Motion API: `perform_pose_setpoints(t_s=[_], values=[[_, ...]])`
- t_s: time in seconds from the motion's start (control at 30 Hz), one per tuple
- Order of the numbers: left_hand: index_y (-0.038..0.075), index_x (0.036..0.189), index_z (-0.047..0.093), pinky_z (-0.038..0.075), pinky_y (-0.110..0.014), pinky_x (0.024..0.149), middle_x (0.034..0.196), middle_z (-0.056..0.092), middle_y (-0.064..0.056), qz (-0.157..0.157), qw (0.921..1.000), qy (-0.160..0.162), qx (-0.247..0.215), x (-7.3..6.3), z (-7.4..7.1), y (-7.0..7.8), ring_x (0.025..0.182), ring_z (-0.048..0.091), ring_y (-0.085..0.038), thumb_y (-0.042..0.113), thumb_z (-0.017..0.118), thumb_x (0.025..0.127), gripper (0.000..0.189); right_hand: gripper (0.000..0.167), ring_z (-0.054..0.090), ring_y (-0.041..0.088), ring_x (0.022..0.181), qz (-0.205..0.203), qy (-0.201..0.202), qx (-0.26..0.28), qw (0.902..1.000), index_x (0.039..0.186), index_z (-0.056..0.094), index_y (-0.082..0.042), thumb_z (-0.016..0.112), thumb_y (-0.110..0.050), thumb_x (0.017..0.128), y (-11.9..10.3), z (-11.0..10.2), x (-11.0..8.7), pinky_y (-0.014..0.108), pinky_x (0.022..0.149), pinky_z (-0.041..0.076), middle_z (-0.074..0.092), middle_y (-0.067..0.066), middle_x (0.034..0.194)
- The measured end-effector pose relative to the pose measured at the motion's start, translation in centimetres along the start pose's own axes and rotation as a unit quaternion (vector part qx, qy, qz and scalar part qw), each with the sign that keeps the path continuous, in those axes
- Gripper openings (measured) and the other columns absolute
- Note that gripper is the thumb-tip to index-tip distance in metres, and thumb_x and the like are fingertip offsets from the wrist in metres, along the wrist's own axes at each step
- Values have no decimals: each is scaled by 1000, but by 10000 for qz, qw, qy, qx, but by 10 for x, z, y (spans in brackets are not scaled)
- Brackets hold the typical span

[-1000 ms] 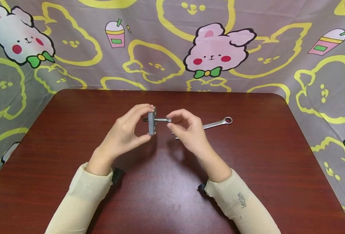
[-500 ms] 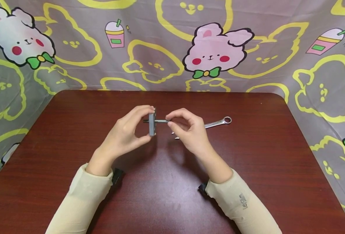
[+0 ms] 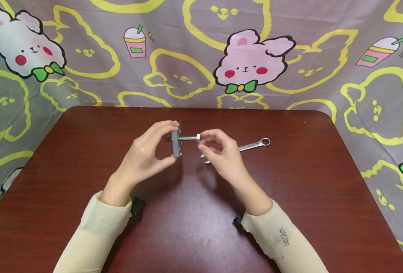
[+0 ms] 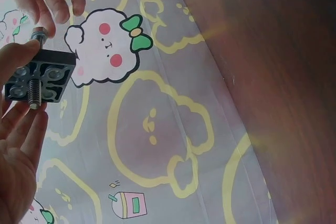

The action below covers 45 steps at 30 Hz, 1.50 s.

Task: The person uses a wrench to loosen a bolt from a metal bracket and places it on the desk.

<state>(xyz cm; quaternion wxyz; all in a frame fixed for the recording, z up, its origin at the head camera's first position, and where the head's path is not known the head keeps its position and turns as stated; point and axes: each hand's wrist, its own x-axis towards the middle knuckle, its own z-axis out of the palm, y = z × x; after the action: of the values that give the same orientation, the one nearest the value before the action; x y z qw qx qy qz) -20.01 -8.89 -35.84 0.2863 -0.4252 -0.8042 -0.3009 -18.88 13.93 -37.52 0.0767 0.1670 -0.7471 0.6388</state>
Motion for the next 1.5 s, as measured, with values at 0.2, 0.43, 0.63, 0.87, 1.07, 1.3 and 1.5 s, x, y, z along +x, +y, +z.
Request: perform_pose_setpoints(t_s=[0.2,0.43,0.63,0.87,1.07,1.3,1.5], values=[[-2,127,54,47,-30,106,129,61,-15,13,9999,92,53,1,0,-1,122,59,-24,-1,80,69,63,22,70,4,80,626,-139,586,9962,112,61,4,62,5,90,0,5,-1,17,70,52,70,-12,81],[-1,127,53,48,-30,106,129,61,-15,-77,10000,46,29,-1,0,-1,122,59,-24,-3,80,69,64,17,70,7,75,1234,78,1293,9839,111,62,-3,60,-3,94,-4,14,1,18,68,54,71,-10,76],[-2,127,53,46,-30,108,131,60,-15,-43,10000,-57,-18,0,0,-1,124,58,-25,-5,79,69,63,29,70,8,76,1016,224,1362,9852,121,57,10,60,3,93,-8,16,3,22,76,57,69,-9,76],[-2,127,53,45,-29,109,131,60,-15,-32,9999,-78,-70,-1,2,-2,124,58,-25,-5,78,69,64,29,70,9,73,872,339,1319,9868,120,59,9,61,6,91,-9,17,2,26,76,59,69,-8,81],[-2,127,54,45,-28,108,131,60,-15,-53,9999,-85,-75,-1,3,-1,124,58,-24,-6,79,68,65,26,71,12,74,790,325,1526,9846,115,60,7,61,10,89,-9,16,2,24,73,58,68,-5,82],[-2,127,53,45,-29,108,131,60,-15,-75,9997,-201,-101,-2,2,-1,124,58,-24,-5,79,69,64,22,72,10,82,603,248,1235,9902,110,63,9,62,10,88,-11,13,1,23,78,57,72,-6,95],[-1,127,53,46,-29,107,131,59,-14,-88,9993,-325,-178,0,2,0,124,57,-22,-4,77,70,62,21,66,7,92,324,382,920,9945,107,64,10,64,10,87,-12,12,0,19,82,54,72,-9,94]])
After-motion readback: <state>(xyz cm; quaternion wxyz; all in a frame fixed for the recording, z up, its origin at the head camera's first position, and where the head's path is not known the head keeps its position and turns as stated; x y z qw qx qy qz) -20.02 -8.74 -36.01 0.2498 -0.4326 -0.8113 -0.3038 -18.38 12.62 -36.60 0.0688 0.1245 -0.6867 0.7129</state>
